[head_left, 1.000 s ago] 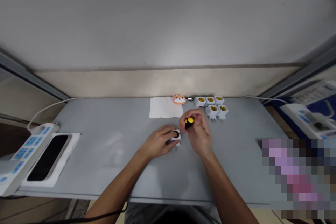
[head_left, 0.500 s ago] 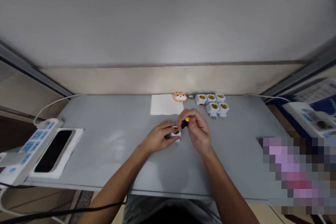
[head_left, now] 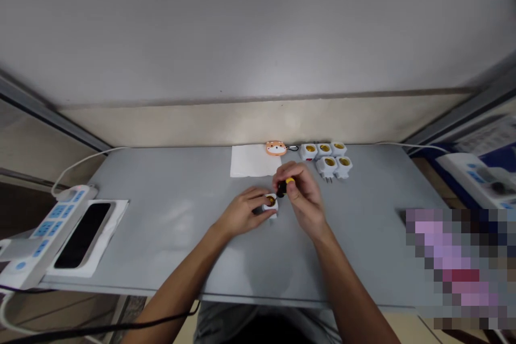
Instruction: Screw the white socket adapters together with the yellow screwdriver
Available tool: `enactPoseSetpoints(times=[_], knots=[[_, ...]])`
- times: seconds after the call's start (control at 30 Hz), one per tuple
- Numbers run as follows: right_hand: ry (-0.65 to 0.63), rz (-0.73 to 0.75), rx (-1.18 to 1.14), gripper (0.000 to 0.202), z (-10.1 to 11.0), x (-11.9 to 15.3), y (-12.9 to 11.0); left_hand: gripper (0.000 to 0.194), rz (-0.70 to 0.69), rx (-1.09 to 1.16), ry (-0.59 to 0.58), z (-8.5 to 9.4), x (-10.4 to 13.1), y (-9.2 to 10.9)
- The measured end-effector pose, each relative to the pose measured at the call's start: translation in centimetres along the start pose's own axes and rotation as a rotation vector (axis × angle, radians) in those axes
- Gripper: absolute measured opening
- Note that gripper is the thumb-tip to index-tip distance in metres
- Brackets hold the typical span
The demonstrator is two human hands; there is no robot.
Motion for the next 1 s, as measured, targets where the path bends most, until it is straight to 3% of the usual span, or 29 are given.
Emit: enactPoseSetpoints(times=[0.13, 0.3, 0.47, 0.8, 1.0], knots=[[-0.04, -0.051, -0.003, 0.033, -0.2, 0.08, 0.52, 0.011, 0.008, 0.007, 0.01, 0.08, -0.13, 0.03], [-0.057, -0.092, -0.12, 0.035, -0.58, 0.17, 0.91, 0.006, -0.033, 0.004, 0.041, 0.1, -0.31, 0.15], [-0.046, -0.079, -0.125, 0.021, -0.55, 0.29, 0.8, 0.005, -0.027, 0.006, 0.037, 0.0, -0.27, 0.0], [-0.049, -0.064, -0.179, 0.023, -0.64, 0.21, 0.62, 0.005, -0.055, -0.044, 0.039, 0.03, -0.14, 0.16], [-0.044, -0.054, -0.184, 0.02, -0.79, 0.4, 0.17, 0.012, -0.072, -0.084, -0.027, -0.09, -0.15, 0.36]])
Point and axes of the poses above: each hand's wrist, its own x-axis away from the middle knuckle, its own z-axis out of the back of the hand, y = z × x, the point moved 4 cm from there along -x, towards the middle knuckle, and after that the axes turned 9 degrees about -z, right-handed, at the moved point
